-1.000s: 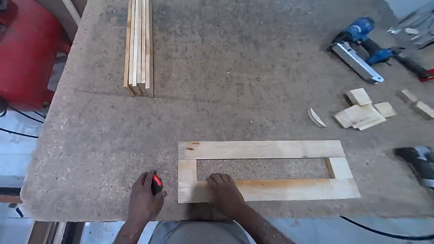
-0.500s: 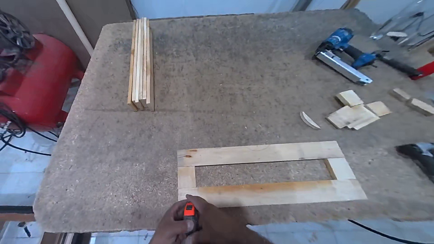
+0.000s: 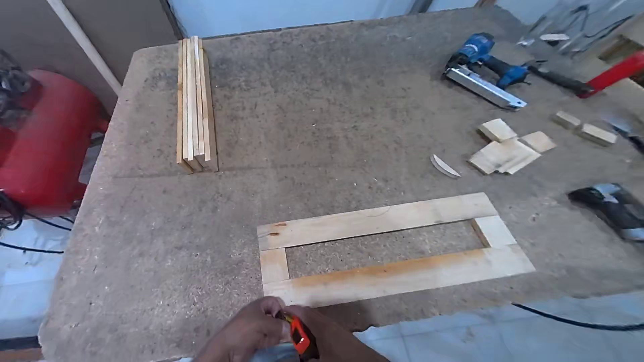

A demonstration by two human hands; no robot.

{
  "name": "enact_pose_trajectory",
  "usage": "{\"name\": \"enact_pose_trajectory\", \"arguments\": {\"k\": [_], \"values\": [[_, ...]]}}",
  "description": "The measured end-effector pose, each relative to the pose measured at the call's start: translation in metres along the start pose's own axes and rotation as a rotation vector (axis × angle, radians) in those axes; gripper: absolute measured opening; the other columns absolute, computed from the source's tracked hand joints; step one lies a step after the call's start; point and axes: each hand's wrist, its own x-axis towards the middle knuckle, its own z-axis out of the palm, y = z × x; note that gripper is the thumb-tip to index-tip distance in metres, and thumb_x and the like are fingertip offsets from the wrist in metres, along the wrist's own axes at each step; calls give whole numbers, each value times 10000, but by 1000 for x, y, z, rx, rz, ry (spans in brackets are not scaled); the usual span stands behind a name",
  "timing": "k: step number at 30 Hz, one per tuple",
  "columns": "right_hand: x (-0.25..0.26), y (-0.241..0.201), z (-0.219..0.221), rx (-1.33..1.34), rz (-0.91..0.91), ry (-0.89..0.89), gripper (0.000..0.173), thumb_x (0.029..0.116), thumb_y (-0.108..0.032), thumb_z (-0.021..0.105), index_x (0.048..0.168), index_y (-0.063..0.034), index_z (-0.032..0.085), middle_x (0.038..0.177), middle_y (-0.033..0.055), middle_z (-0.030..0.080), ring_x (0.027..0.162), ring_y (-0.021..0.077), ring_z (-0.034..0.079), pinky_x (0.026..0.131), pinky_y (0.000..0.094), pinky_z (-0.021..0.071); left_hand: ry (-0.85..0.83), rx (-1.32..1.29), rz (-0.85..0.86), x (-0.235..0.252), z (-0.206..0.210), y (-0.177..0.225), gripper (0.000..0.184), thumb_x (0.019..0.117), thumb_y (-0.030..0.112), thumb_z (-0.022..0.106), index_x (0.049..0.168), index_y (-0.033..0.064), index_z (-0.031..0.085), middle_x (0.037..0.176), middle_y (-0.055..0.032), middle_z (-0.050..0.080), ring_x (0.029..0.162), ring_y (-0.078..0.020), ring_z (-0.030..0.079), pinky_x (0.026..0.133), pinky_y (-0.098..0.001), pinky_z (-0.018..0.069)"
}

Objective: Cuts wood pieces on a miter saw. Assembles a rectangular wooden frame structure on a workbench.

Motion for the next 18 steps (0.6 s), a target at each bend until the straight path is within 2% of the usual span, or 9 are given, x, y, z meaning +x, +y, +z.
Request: {"name": "enact_pose_trajectory", "arguments": {"k": [2,3,5,7,8,10,13,16,18], "values": [[-5,5,5,15,108,59,798,819,-207,821,1515,-70,456,1388,224,567,1221,347,600,1040,521,493,12,36,130,1,-24,39,209,882,56,640,1079,25,575,980,-73,683,829,-165,681,771,-358,601],[-8,10,11,48,157,101,769,830,-240,812,1496,-61,473,1369,223,583,1196,343,616,1026,526,500,16,-2,197,2,-39,61,172,931,34,564,1098,-4,577,1037,-95,687,904,-189,692,845,-382,607],[-15,23,31,158,239,226,716,866,-348,785,1450,-37,510,1272,212,641,1110,319,657,982,516,526,64,-117,301,11,-66,94,189,1013,31,435,1109,-45,579,1040,-141,708,933,-224,709,884,-396,599],[-21,29,58,318,309,370,685,885,-329,760,1426,11,514,1161,216,677,986,296,687,901,496,558,115,-65,403,25,-92,106,221,1006,30,468,1161,-42,608,1053,-155,706,934,-231,696,888,-398,580],[-19,29,70,398,346,434,667,887,-289,753,1424,18,504,1117,206,685,924,280,694,857,480,572,136,74,441,30,-102,106,266,972,32,551,1228,-21,601,1126,-156,700,996,-238,689,918,-409,570],[-8,28,92,559,399,542,637,890,-229,722,1428,7,477,1038,168,686,799,240,693,742,435,598,183,505,439,36,-110,91,565,879,170,707,1406,61,537,1331,-122,639,1204,-230,632,1013,-424,539],[23,19,106,669,456,633,590,887,-251,722,1397,-33,522,996,153,688,758,239,683,693,432,592,185,1120,443,34,-96,44,842,835,461,796,1509,70,478,1581,-180,417,1483,-331,377,1217,-505,334],[46,12,110,638,507,668,530,860,-299,755,1308,-59,605,973,139,700,770,239,688,694,433,590,193,1321,568,44,-88,-17,925,726,562,845,1473,117,527,1613,-213,357,1503,-392,325,1220,-544,314],[51,11,113,593,578,639,571,850,-352,765,1331,-94,599,1002,140,705,801,253,693,722,458,585,233,1371,575,50,-83,-37,912,732,555,830,1479,129,526,1633,-209,327,1518,-405,290,1228,-570,270]]}}
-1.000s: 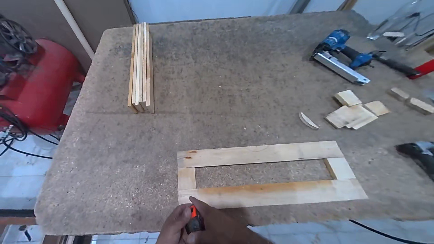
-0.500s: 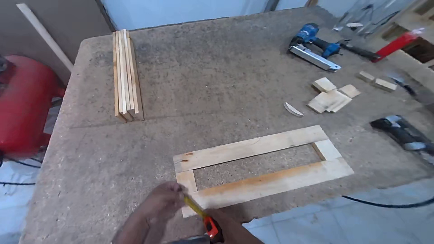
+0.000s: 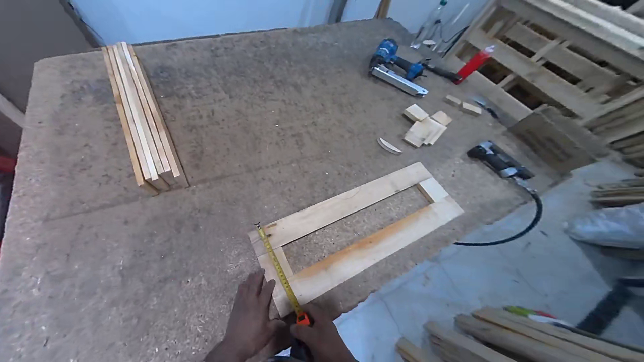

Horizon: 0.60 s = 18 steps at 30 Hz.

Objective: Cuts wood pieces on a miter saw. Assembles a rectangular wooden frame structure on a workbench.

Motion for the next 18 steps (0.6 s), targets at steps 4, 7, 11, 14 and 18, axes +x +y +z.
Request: {"name": "enact_pose_trajectory", "arguments": {"k": [4,7,11,14,18], "values": [[-12,12,5,-55,80,-6,652,862,-393,763,1415,-139,529,996,134,708,762,249,699,701,451,589,16,94,-59,7,3,3,831,796,619,719,1448,129,557,1624,-167,369,1504,-368,334,1212,-558,291],[-22,29,8,-106,86,-25,664,865,-442,727,1421,-145,519,1037,112,699,832,235,700,764,467,590,-15,161,-56,7,2,3,846,820,729,623,1434,148,579,1604,-167,404,1474,-370,385,1180,-579,327],[-25,35,10,-97,66,-49,654,862,-415,741,1397,-107,525,1070,107,682,896,217,683,808,447,578,55,219,9,6,15,-9,823,830,741,615,1406,154,615,1589,-151,438,1462,-365,412,1159,-583,360],[-24,33,9,-114,78,-65,671,862,-407,744,1407,-99,502,1056,107,677,890,220,679,805,450,575,101,247,44,7,19,-13,819,818,744,629,1373,142,639,1567,-158,465,1440,-368,443,1135,-591,388],[-23,34,9,-130,85,-59,697,845,-448,743,1417,-133,499,1038,84,689,875,200,689,791,441,582,126,276,60,7,22,-14,815,815,747,629,1353,135,652,1562,-157,472,1431,-371,453,1125,-586,401]]}}
